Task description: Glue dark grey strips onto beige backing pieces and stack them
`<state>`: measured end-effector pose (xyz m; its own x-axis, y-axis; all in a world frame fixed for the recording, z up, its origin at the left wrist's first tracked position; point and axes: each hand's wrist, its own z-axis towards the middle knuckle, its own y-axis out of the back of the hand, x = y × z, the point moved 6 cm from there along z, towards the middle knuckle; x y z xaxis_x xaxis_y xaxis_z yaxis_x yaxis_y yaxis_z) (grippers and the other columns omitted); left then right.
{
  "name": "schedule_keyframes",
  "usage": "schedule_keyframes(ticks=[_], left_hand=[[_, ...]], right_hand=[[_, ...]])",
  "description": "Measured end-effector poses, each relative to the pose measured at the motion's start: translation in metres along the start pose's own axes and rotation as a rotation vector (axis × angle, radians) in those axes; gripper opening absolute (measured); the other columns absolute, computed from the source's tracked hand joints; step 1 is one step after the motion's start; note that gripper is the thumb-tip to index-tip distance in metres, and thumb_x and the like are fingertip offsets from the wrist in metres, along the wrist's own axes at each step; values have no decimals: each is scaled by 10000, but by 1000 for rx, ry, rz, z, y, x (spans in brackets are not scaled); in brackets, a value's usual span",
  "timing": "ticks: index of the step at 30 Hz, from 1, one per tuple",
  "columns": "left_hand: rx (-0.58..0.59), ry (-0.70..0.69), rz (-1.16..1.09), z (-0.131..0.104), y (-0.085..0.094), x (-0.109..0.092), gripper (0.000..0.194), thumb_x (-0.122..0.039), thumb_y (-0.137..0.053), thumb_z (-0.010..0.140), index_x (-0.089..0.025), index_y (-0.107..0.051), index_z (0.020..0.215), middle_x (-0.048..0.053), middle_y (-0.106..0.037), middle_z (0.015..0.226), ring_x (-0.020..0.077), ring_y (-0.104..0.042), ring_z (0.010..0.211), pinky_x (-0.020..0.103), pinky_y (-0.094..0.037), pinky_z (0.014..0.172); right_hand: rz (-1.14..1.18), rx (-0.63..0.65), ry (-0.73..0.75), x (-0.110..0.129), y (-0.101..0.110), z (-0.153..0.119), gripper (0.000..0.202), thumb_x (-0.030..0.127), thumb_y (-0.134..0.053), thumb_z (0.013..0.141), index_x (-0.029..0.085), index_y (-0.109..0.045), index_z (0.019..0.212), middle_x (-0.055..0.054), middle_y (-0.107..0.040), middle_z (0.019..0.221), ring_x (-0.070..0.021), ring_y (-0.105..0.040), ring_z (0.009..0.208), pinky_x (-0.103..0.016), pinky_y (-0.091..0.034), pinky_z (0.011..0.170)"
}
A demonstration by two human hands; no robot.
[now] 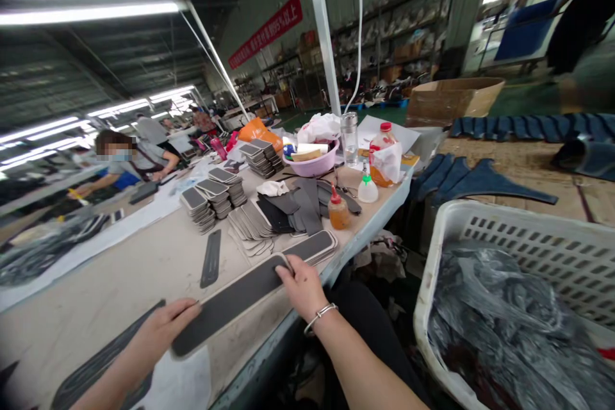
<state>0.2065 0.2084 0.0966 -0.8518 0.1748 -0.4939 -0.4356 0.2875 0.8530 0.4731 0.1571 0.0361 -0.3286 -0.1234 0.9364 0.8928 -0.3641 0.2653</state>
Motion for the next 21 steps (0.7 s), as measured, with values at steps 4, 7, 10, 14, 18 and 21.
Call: schedule_keyframes(ticks=[4, 7, 10, 14, 18, 21], left_hand=[[-36, -193, 50, 56, -31, -57, 387, -453, -362, 841, -180, -591, 690, -33, -542, 621, 131, -512, 621, 220, -373, 572], [-53, -289, 120, 90, -60, -80, 397, -424, -363, 852, -174, -579, 631, -30, -508, 558, 124, -505, 566, 221, -365, 526], [-86, -307, 166, 110, -80, -85, 365, -407, -411, 842, -167, -614, 656, 1, -556, 592, 146, -534, 594, 254, -403, 583], [-164, -350, 228, 107, -93, -83, 358, -407, -403, 860, -149, -645, 913, 99, -626, 944, 215, -565, 901, 348, -408, 842], [-157, -476, 400, 87, -113, -81, 567, -508, -350, 861, -122, -454, 1263, 159, -446, 1322, 286, -385, 1225, 465, -287, 1014], [-94, -467, 463, 78, -133, -74, 667, -515, -347, 855, -101, -270, 1373, 167, -320, 1416, 299, -275, 1303, 495, -262, 1033]], right_hand=[[-195, -275, -54, -22, 52, 25, 420, 395, -474, 829, 173, -517, 1183, -72, -656, 949, -204, -606, 845, -318, -460, 776], [-396, -339, -108, -41, 72, 38, 432, 401, -414, 853, 163, -519, 1198, -111, -652, 972, -244, -616, 845, -369, -465, 768], [-580, -316, -152, -56, 76, 45, 438, 374, -372, 873, 130, -523, 1203, -156, -630, 982, -271, -606, 838, -400, -463, 751], [-744, -397, -64, -45, 70, 44, 461, 357, -384, 876, 105, -489, 1248, -205, -553, 1103, -328, -495, 1047, -479, -394, 862], [-841, -212, 140, -23, 31, 39, 508, 379, -386, 884, 168, -373, 1346, -123, -311, 1412, -312, -194, 1310, -528, -188, 1031], [-869, 58, 202, -28, -3, 34, 548, 464, -378, 876, 176, -387, 1341, -95, -308, 1424, -279, -179, 1328, -516, -130, 1059]])
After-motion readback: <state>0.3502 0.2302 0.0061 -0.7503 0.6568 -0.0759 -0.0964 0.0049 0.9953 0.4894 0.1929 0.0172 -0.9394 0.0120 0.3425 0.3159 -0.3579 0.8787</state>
